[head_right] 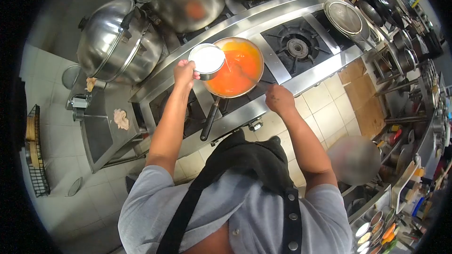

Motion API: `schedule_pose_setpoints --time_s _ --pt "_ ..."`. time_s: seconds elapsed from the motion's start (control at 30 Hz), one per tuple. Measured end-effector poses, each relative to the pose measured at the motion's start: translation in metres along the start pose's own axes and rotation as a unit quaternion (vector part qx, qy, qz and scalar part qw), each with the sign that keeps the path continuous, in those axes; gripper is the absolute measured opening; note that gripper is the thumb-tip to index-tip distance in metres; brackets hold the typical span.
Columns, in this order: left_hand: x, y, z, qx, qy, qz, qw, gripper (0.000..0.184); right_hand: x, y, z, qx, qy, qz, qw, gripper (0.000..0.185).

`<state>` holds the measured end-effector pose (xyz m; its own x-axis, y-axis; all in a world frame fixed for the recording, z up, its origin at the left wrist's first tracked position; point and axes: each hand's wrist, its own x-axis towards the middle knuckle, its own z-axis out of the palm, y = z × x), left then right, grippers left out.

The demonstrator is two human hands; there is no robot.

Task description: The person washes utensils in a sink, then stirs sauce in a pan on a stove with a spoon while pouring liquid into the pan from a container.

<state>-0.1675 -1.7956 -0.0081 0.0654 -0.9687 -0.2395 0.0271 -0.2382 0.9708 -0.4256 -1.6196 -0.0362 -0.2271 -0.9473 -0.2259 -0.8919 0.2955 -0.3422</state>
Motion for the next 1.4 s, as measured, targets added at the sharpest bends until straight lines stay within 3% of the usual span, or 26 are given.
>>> schedule_pose_setpoints --time_s 0.4,0.53,0.7,0.83,1.07,1.23,1.4 --pt "-0.001 0.007 -0.005 -0.011 -0.004 0.003 1.0 0.014 -0.005 0.003 -0.03 0.033 -0.038 0.036 0.998 0.02" --pt "-0.004 0.008 -0.001 -0.006 0.0 0.002 1.0 0.014 0.008 0.007 0.008 0.029 0.028 0.006 0.999 0.019" --pt "0.0 0.006 -0.003 -0.019 0.002 0.009 1.0 0.016 -0.005 0.005 -0.025 0.041 -0.013 0.001 0.999 0.019" --pt "-0.006 0.01 0.002 -0.017 0.002 0.007 1.0 0.017 0.005 0.007 0.011 0.032 0.037 -0.007 0.999 0.021" --pt "-0.005 0.011 -0.001 -0.005 0.006 0.014 1.0 0.015 0.006 0.008 0.001 0.023 0.014 0.039 0.999 0.02" --pt "-0.004 0.009 -0.005 0.01 -0.002 0.011 1.0 0.011 -0.004 0.006 -0.025 0.039 -0.019 0.008 0.999 0.019" --pt "-0.006 0.009 -0.002 0.003 -0.007 0.012 1.0 0.012 0.006 0.008 0.005 0.042 0.036 -0.005 0.998 0.018"
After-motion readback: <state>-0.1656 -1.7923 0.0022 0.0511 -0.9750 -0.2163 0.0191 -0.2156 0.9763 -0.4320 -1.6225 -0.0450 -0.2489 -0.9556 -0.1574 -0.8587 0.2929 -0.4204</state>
